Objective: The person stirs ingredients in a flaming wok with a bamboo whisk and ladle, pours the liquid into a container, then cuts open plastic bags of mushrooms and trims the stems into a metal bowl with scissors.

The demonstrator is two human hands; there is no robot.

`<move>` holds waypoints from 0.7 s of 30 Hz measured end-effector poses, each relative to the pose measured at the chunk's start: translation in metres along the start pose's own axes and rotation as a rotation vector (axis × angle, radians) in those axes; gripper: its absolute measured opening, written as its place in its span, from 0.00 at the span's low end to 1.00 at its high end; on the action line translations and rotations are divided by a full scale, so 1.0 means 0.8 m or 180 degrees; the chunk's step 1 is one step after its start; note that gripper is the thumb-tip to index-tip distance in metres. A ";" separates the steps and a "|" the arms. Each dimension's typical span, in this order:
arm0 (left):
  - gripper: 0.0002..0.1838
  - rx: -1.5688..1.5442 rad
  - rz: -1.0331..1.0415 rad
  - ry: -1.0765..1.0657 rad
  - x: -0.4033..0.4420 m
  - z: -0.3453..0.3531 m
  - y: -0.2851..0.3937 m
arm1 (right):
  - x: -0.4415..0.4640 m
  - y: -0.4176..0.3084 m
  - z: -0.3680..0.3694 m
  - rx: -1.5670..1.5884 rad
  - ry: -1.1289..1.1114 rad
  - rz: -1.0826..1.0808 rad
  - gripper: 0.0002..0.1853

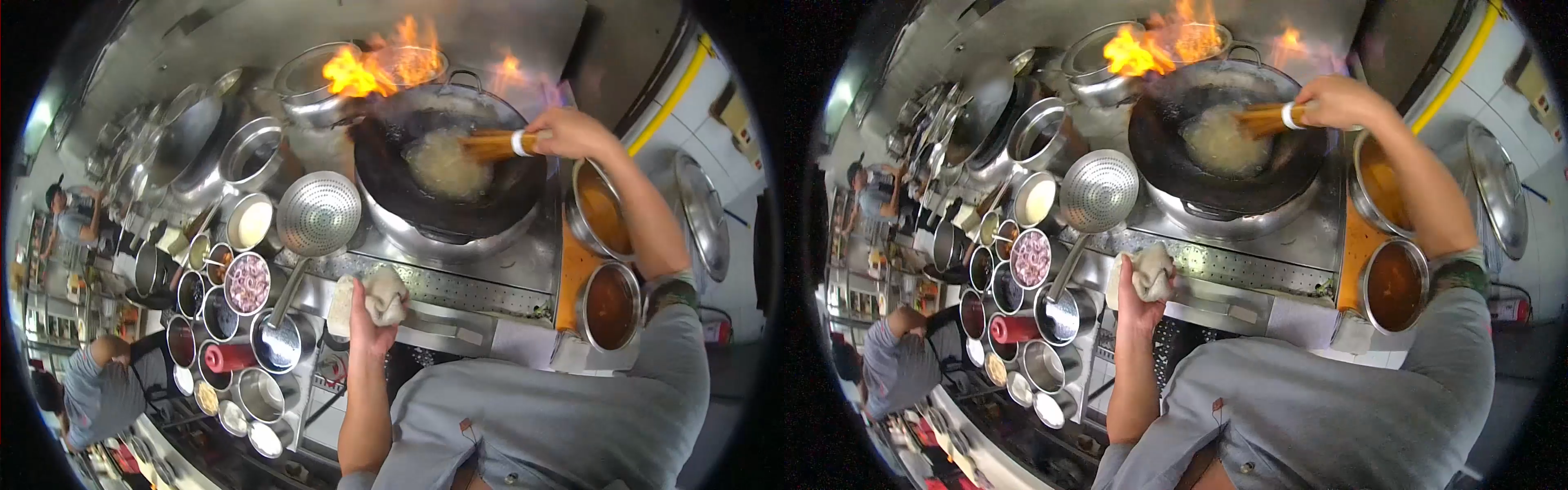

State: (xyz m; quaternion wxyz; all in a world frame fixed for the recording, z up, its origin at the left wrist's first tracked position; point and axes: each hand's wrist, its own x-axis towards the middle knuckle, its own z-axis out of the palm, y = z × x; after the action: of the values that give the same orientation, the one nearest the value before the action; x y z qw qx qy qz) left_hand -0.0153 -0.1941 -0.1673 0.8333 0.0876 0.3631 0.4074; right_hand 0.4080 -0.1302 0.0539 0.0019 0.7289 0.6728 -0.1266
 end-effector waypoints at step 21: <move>0.20 0.0819 -0.0784 -0.0739 0.089 0.119 0.013 | 0.031 0.015 0.069 -0.0043 0.0727 0.0341 0.19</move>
State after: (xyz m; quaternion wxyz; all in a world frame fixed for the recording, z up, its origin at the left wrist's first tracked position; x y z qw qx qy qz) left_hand 0.0717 -0.1204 -0.1321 0.8950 0.1945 0.3217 0.2400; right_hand 0.4115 -0.1168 -0.0063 -0.0630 0.7734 0.6296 -0.0379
